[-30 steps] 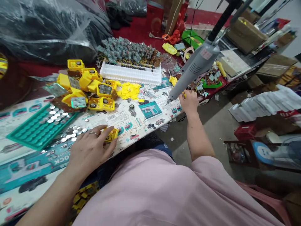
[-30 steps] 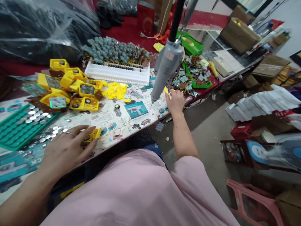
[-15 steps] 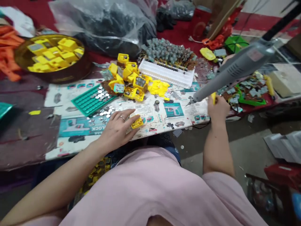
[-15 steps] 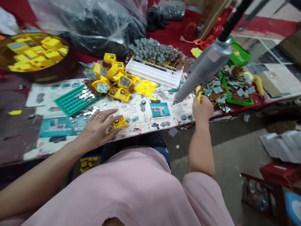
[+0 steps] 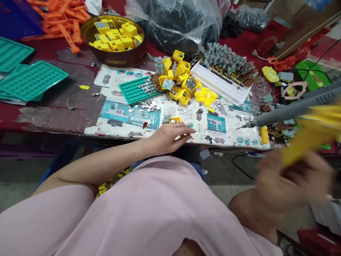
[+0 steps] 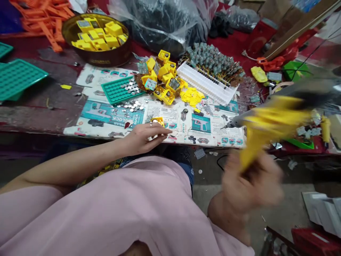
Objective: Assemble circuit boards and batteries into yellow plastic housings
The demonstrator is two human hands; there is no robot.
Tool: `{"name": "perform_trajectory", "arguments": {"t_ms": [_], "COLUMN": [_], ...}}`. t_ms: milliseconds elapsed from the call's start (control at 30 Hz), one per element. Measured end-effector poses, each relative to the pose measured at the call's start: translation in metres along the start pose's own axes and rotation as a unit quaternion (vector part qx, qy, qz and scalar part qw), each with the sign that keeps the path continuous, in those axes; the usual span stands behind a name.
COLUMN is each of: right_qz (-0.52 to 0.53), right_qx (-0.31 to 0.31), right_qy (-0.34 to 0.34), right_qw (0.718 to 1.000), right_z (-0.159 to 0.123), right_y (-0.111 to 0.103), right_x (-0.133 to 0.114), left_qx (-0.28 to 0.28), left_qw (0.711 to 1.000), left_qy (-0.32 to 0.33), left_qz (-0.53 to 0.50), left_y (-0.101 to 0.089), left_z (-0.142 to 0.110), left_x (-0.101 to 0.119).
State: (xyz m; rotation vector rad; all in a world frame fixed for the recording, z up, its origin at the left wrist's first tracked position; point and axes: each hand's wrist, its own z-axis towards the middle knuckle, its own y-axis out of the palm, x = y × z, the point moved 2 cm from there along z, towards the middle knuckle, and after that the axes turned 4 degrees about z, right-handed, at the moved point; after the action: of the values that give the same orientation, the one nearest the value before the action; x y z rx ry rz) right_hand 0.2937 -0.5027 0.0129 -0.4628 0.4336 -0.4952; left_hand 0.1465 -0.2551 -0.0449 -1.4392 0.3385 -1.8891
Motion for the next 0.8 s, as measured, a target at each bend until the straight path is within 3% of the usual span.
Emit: {"name": "perform_trajectory", "arguments": {"t_ms": [33,100,133,233,367,433,467,500,567,600,667,800], "right_qz": [0.008,0.034,0.038,0.036,0.089,0.210,0.285,0.349,0.425,0.449,0.483,0.460], "right_qx": [-0.010,-0.115,-0.130,-0.154,-0.073,-0.080,-0.122,-0.166,-0.213,-0.190,-0.109,0.055], "right_qy": [-0.117,-0.192,-0.214,-0.214,-0.229,-0.248,-0.245,-0.213,-0.087,-0.012,0.075,0.017], "right_qw": [0.993,0.974,0.967,0.964,0.967,0.942,0.919,0.897,0.876,0.873,0.866,0.886], "right_z": [-0.002,-0.004,-0.005,-0.006,-0.016,-0.030,-0.038,-0.046,-0.058,-0.061,-0.058,-0.033], "right_y": [0.013,0.046,0.059,0.082,0.070,0.063,0.065,0.069,0.088,0.099,0.122,0.148], "right_x": [-0.021,-0.051,-0.062,-0.075,-0.073,-0.071,-0.069,-0.067,-0.057,-0.051,-0.038,-0.030], "left_qx": [0.003,0.024,0.036,0.107,0.174,0.183,0.183,0.178,0.163,0.154,0.135,0.076], "left_qw": [0.996,0.956,0.922,0.831,0.766,0.751,0.746,0.745,0.748,0.749,0.750,0.750], "left_qy": [-0.025,-0.077,-0.102,-0.168,-0.203,-0.189,-0.180,-0.175,-0.176,-0.184,-0.206,-0.208], "left_qz": [-0.085,-0.282,-0.371,-0.519,-0.584,-0.606,-0.614,-0.619,-0.620,-0.617,-0.614,-0.623], "left_y": [0.004,0.014,0.019,0.033,0.047,0.051,0.052,0.053,0.056,0.058,0.064,0.080], "left_z": [0.005,0.018,0.026,0.048,0.072,0.080,0.082,0.083,0.081,0.079,0.074,0.071], "left_x": [0.004,0.011,0.014,0.014,0.007,0.006,0.006,0.007,0.010,0.012,0.015,0.021]}}
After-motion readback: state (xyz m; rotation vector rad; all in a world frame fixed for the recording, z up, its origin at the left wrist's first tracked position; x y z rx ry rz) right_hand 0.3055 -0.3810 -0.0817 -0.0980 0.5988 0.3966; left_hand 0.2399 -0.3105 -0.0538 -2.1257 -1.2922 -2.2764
